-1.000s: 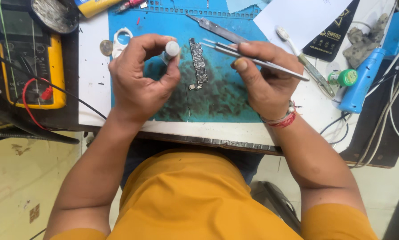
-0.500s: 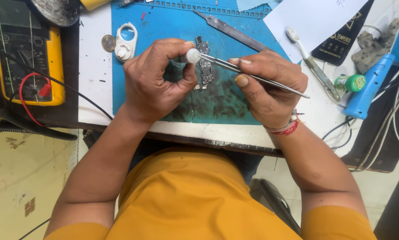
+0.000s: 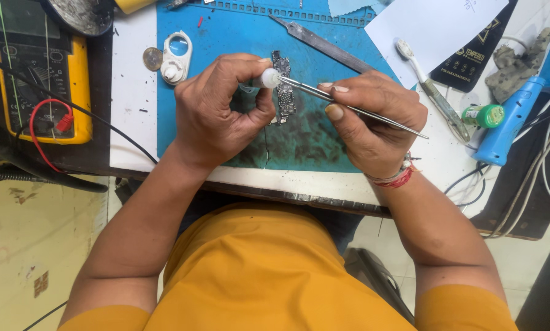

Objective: The person uses a hot air gun to heat a small circuit board while holding it with tweezers. They then apply a liquid from a syringe onto the board and use a green soldering iron to work on specific points. The person also uses a metal blade to scrape or clean the surface of the board.

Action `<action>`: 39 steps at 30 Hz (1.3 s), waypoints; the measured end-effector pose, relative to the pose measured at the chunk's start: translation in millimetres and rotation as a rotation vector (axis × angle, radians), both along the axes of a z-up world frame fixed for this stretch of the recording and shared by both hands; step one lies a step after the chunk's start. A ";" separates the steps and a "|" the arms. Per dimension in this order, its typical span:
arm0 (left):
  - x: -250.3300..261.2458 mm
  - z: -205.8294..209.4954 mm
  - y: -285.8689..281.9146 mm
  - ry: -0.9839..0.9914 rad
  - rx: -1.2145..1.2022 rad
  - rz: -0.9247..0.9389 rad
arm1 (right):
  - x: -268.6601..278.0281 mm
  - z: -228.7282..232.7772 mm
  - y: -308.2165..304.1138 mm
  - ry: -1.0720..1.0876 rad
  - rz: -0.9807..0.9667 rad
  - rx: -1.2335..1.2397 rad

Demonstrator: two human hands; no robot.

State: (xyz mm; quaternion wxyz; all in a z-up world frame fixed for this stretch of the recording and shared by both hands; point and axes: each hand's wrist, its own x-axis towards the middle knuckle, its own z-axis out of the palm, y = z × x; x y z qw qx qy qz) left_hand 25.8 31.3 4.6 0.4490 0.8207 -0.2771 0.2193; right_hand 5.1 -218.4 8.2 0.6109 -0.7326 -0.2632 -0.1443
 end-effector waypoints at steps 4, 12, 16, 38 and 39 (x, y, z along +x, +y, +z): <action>-0.4 0.2 -0.7 0.008 -0.005 0.004 | -1.7 0.2 -0.7 0.002 -0.007 -0.012; -0.6 1.6 -0.1 0.013 -0.015 0.001 | -0.3 -0.2 0.5 -0.023 -0.009 -0.017; -0.1 1.1 -0.9 0.015 -0.013 0.001 | -0.2 -0.1 0.4 -0.015 -0.003 -0.009; 43.3 21.8 16.5 -0.194 0.512 0.190 | 9.6 -15.6 -25.3 0.407 -0.071 0.242; 55.2 22.5 20.3 -0.216 0.622 0.223 | 14.2 -12.6 -25.5 0.431 -0.067 0.237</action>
